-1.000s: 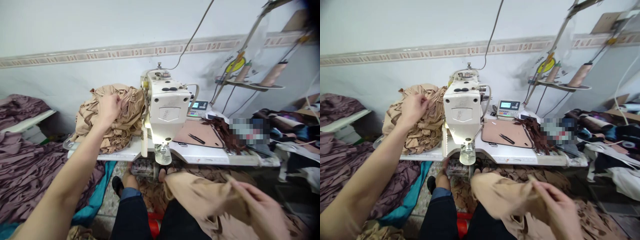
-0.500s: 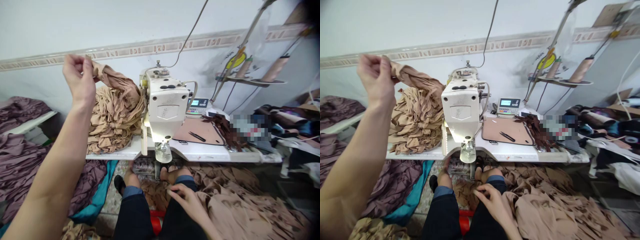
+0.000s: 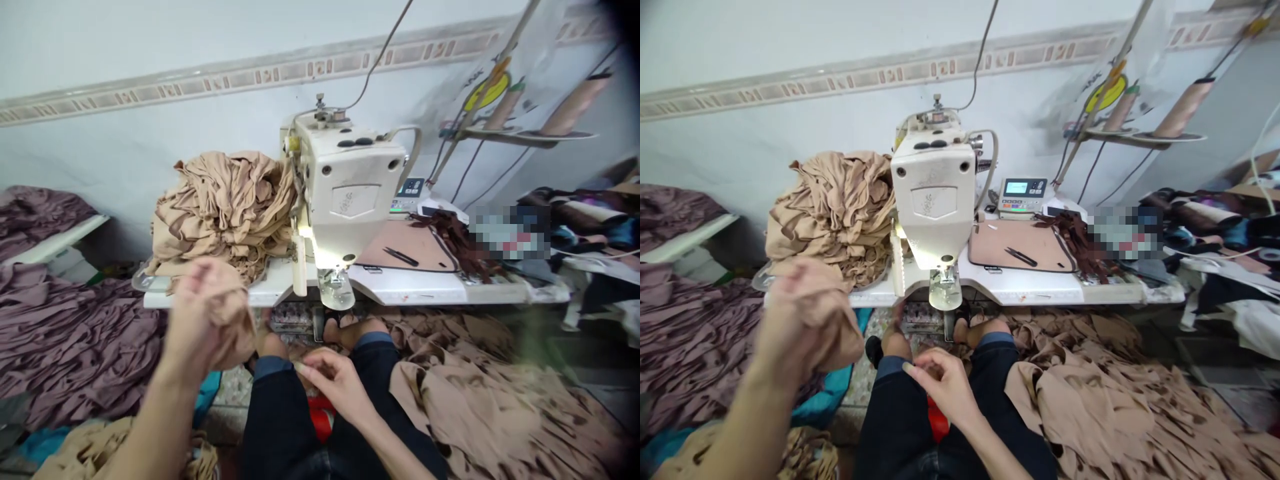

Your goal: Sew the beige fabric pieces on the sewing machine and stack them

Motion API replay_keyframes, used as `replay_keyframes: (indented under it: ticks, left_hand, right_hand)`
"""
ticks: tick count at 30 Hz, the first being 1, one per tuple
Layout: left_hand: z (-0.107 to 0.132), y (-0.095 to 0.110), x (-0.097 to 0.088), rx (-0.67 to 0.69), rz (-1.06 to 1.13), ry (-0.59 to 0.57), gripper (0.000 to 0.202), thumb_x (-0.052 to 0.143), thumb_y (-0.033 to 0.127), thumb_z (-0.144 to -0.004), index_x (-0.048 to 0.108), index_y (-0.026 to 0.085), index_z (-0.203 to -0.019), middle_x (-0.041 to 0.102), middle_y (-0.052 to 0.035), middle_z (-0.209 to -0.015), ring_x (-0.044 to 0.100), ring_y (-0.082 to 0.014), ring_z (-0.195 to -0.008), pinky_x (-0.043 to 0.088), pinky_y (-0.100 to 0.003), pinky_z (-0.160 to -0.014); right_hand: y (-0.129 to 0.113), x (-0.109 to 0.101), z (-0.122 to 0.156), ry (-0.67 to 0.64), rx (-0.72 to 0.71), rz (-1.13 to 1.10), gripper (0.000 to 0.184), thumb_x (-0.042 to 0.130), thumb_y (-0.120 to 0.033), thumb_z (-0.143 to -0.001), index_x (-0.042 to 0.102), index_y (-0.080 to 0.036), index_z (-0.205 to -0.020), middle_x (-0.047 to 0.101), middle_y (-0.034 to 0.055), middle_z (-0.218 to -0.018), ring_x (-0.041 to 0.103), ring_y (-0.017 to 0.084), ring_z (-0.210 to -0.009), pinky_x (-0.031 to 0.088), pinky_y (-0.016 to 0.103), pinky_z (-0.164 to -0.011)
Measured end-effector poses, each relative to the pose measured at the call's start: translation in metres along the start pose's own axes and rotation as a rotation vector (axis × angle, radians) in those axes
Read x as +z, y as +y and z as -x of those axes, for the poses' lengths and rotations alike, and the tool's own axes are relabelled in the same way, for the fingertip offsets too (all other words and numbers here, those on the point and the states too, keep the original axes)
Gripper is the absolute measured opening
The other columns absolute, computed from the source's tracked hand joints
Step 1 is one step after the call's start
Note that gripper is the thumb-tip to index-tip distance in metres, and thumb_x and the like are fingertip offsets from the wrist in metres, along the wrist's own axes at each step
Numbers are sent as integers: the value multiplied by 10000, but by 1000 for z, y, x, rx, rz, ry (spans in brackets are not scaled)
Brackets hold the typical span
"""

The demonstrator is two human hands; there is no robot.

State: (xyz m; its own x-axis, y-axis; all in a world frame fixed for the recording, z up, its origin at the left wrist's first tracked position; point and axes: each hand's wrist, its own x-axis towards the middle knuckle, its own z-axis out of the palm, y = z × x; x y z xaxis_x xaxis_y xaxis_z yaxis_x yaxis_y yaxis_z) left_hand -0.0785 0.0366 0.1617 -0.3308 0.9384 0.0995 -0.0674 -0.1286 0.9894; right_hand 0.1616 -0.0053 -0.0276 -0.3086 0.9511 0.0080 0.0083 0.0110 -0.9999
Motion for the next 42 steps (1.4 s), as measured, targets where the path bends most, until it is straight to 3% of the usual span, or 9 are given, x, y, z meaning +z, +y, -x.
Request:
replay_keyframes:
  ticks: [4, 7, 11, 17, 19, 25, 28, 37, 42]
  left_hand:
    - [44, -89, 33, -364, 126, -108, 463, 933, 533, -725, 639, 208, -875, 609, 42, -704, 552, -81, -546, 444, -194, -511]
    - [58, -127, 39, -420, 122, -150, 525, 952, 569, -688, 637, 186, -861, 626, 37, -719, 573, -91, -608, 458, -189, -576]
    - [56, -144, 32, -433, 39, -227, 481, 899, 580, -762, 664, 191, -922, 666, 18, -784, 623, -132, -705, 474, -209, -654]
    - [48, -147, 20, -326, -282, -928, 357, 864, 477, -837, 812, 180, -1028, 715, -63, -1023, 632, -162, -809, 458, -234, -687]
    - [50, -150, 24, -291, -325, -1003, 306, 827, 454, -877, 817, 171, -994, 696, -69, -1023, 625, -160, -807, 455, -243, -690]
    - [59, -153, 44, -332, -263, -922, 313, 830, 431, -867, 712, 168, -989, 649, -4, -828, 581, -156, -748, 442, -247, -686]
    - [56, -147, 48, -263, -316, -1007, 294, 849, 398, -849, 725, 176, -997, 698, -27, -907, 615, -180, -836, 474, -263, -759]
    - [55, -145, 51, -223, -322, -772, 342, 749, 492, -945, 760, 158, -874, 689, -35, -750, 584, -155, -672, 446, -245, -626]
    - [49, -139, 53, -156, -210, -590, 383, 806, 471, -901, 799, 204, -1175, 565, 34, -640, 477, -116, -545, 363, -222, -530]
  right_hand:
    - [-13, 9, 1, 40, -23, -9, 606, 854, -504, -849, 698, -249, -1376, 733, 113, -1307, 650, 164, -715, 516, 271, -591]
    - [-14, 6, -4, -10, -57, 70, 414, 787, -452, -904, 745, -224, -1247, 777, 80, -1122, 607, 147, -657, 495, 264, -595]
    - [-17, -20, -10, -28, -66, 195, 273, 720, -433, -954, 785, -169, -926, 689, 26, -750, 536, 138, -622, 391, 239, -553]
    - [-39, -92, -24, -378, 83, 277, 280, 814, -417, -858, 832, -140, -897, 571, -34, -601, 415, 104, -552, 291, 215, -505]
    - [-45, -109, -27, -497, 99, 295, 305, 862, -442, -821, 841, -152, -915, 608, -30, -651, 447, 108, -583, 311, 212, -522]
    - [-45, -111, -27, -639, 92, 305, 456, 805, -560, -879, 718, -163, -673, 427, -74, -551, 335, 85, -524, 219, 211, -472]
    - [-40, -106, -25, -607, 59, 230, 432, 729, -562, -947, 788, -156, -809, 586, -35, -643, 458, 106, -572, 351, 213, -531]
    - [-49, -103, -14, -190, -9, 232, 418, 718, -546, -970, 818, -171, -812, 698, 41, -761, 602, 171, -694, 434, 268, -624]
    - [-61, -95, -9, 43, -30, 207, 447, 713, -541, -972, 755, -173, -722, 617, 11, -664, 517, 151, -614, 393, 276, -583]
